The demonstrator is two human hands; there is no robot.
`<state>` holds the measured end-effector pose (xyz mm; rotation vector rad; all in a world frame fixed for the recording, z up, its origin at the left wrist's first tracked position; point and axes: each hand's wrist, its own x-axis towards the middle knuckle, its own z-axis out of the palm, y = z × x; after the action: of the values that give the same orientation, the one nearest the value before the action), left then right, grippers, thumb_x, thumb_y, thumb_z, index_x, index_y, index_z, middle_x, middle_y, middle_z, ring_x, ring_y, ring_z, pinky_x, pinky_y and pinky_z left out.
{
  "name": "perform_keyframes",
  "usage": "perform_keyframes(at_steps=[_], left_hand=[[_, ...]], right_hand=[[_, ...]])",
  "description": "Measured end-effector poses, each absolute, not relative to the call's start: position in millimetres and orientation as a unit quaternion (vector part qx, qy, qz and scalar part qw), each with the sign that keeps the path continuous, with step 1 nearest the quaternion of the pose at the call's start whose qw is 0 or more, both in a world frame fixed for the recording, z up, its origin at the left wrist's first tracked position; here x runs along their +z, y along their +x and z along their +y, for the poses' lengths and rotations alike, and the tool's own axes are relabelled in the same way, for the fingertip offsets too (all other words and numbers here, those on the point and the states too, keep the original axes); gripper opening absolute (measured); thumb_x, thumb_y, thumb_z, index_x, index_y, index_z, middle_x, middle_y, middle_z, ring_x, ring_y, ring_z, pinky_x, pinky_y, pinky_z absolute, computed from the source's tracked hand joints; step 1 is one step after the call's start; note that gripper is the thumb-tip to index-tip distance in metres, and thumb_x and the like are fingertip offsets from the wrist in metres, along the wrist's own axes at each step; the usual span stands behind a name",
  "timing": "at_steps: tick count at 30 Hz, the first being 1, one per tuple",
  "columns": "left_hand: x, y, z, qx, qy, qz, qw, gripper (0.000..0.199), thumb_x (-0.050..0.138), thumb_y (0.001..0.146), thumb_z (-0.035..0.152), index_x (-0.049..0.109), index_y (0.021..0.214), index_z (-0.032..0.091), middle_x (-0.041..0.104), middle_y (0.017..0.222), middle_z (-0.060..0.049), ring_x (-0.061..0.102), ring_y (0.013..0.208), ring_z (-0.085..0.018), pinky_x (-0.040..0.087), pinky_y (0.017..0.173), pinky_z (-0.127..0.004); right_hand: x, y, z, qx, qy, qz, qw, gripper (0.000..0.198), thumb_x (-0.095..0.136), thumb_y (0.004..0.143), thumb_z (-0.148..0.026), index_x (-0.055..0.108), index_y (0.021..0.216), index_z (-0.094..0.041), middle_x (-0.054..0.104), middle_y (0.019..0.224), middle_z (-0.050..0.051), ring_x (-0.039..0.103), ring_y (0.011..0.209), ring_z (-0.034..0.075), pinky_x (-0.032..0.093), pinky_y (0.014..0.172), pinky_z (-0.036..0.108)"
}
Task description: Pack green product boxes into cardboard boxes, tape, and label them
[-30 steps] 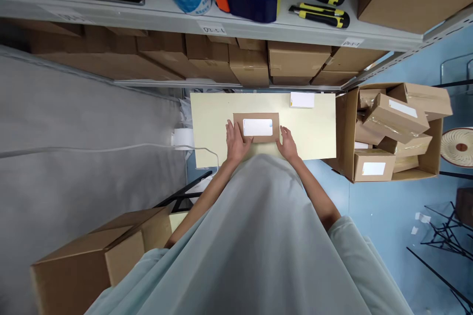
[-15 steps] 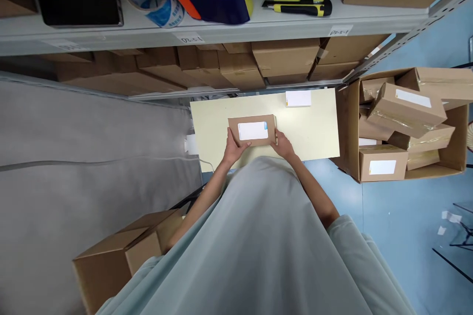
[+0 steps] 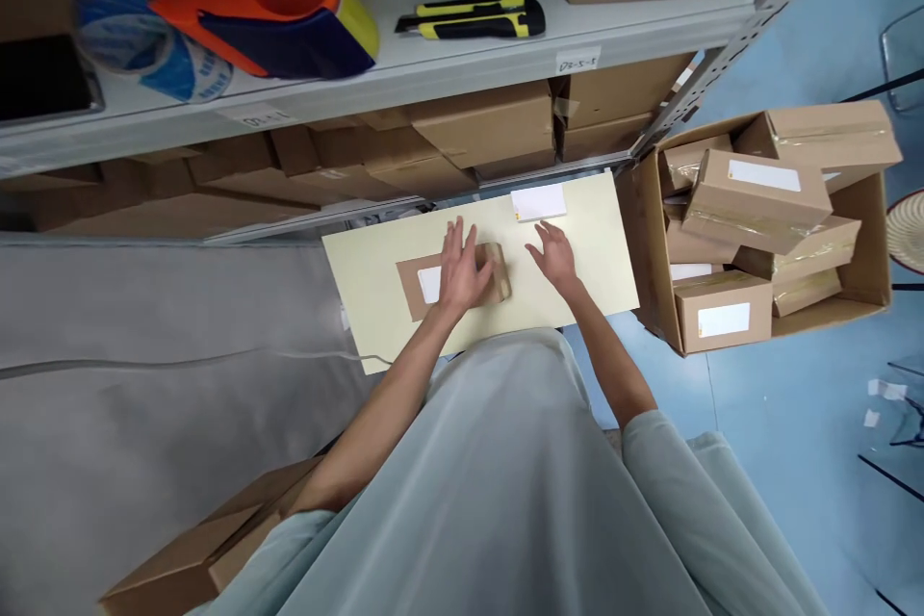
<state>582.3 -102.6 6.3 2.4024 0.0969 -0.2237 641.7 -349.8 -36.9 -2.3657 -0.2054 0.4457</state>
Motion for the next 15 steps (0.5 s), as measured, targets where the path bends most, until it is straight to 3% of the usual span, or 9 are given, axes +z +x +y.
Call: perform_keyframes(at_steps=[6, 11, 15], left_hand=[[-21.3, 670.2, -164.9, -0.136, 0.906, -0.031, 0.399, 0.087, 0.076, 0.103, 0.051, 0.046, 0.176, 0.015, 0.03, 0.189, -0.02, 0.02, 0.179, -0.038, 0.019, 0.148, -0.056], [-19.2, 712.0, -194.2, -0.249, 0.941, -0.06, 0.221, 0.07, 0.062, 0.107, 0.018, 0.045, 0.173, 0.003, 0.025, 0.19, -0.024, 0.026, 0.178, -0.033, 0.03, 0.145, -0.047], [-8.2, 731.5, -213.0, -0.312, 0.941, -0.077, 0.111, 0.054, 0.056, 0.106, 0.01, 0.062, 0.159, 0.002, 0.039, 0.184, -0.026, 0.052, 0.165, -0.037, 0.05, 0.133, -0.045]], right_hand=[[-31.0, 719.1, -390.6, 0.213, -0.941, -0.124, 0.232, 0.053, 0.059, 0.112, -0.023, 0.06, 0.163, -0.01, 0.041, 0.185, 0.018, 0.038, 0.172, 0.036, 0.035, 0.142, 0.058], [-26.6, 751.0, -398.2, 0.251, -0.936, -0.222, 0.107, 0.049, 0.052, 0.107, -0.006, 0.065, 0.155, -0.007, 0.045, 0.183, 0.017, 0.049, 0.165, 0.031, 0.047, 0.134, 0.051], [-26.3, 755.8, -396.7, 0.245, -0.933, -0.255, 0.07, 0.046, 0.048, 0.107, -0.004, 0.073, 0.145, -0.005, 0.053, 0.177, 0.02, 0.057, 0.156, 0.032, 0.052, 0.127, 0.049]])
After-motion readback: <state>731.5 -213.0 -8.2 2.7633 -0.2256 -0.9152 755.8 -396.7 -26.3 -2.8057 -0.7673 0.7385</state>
